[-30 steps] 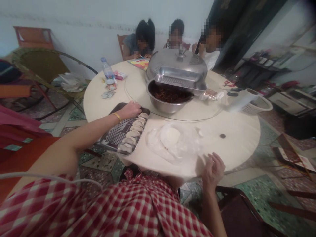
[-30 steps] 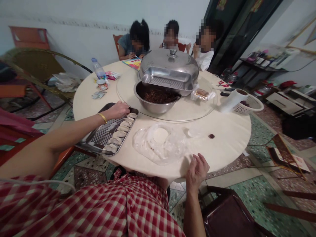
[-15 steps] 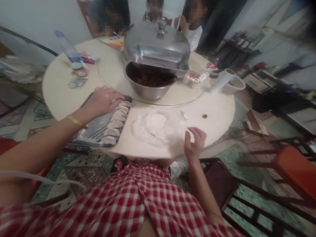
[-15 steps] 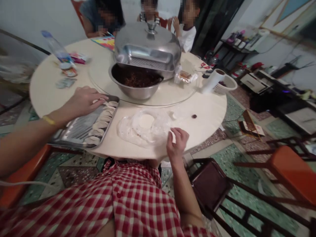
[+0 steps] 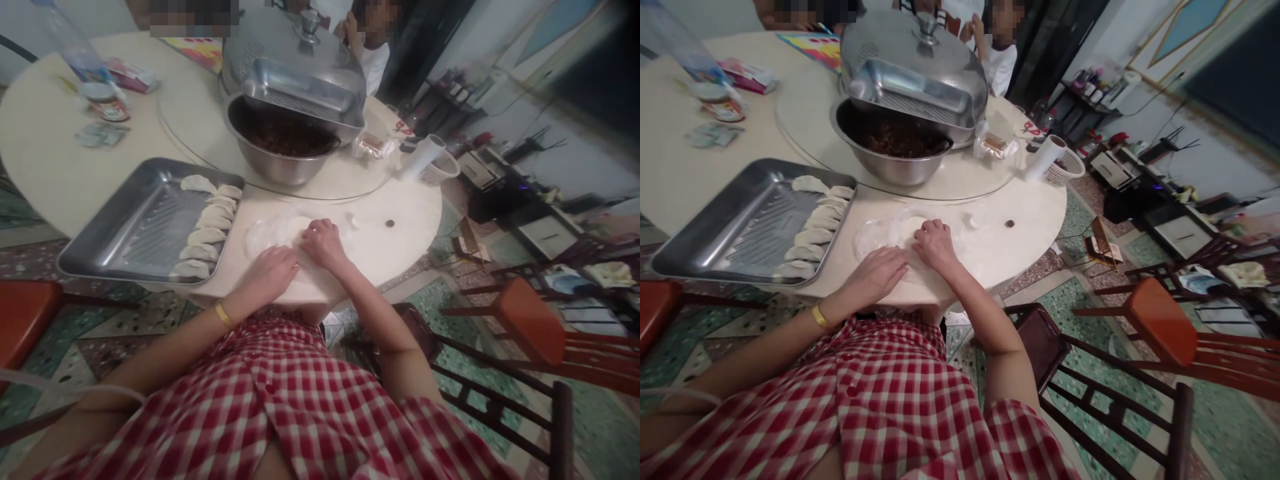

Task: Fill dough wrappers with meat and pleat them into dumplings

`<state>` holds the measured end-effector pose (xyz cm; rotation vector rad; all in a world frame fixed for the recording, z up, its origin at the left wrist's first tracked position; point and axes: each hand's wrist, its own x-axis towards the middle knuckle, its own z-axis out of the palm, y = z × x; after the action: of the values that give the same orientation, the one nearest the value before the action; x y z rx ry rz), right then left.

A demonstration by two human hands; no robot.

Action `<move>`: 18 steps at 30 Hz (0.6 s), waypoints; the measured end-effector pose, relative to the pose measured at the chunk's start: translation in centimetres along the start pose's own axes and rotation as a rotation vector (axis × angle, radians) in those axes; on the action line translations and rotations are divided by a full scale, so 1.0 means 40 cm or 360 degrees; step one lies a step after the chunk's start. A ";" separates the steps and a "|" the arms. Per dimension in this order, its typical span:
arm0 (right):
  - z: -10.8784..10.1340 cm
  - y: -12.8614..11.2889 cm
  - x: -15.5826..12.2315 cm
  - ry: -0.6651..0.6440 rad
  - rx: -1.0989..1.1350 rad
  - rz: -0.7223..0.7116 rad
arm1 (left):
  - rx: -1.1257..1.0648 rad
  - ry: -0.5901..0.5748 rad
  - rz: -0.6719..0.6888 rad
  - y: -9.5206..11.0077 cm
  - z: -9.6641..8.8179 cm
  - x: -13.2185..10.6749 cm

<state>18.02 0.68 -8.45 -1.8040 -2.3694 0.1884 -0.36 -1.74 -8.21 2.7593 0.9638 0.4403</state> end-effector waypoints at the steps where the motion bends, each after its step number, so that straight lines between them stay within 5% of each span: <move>1: 0.002 -0.001 0.005 -0.0018 -0.0006 -0.0003 | 0.0008 -0.0001 -0.0017 -0.006 0.002 -0.002; 18: 0.000 -0.006 0.030 -0.0117 -0.0083 -0.0104 | 0.0117 -0.0071 -0.0176 -0.024 -0.012 0.022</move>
<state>17.47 1.78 -8.33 -1.7684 -2.5023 0.1901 -0.42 -0.41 -7.84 2.7496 1.1368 0.3312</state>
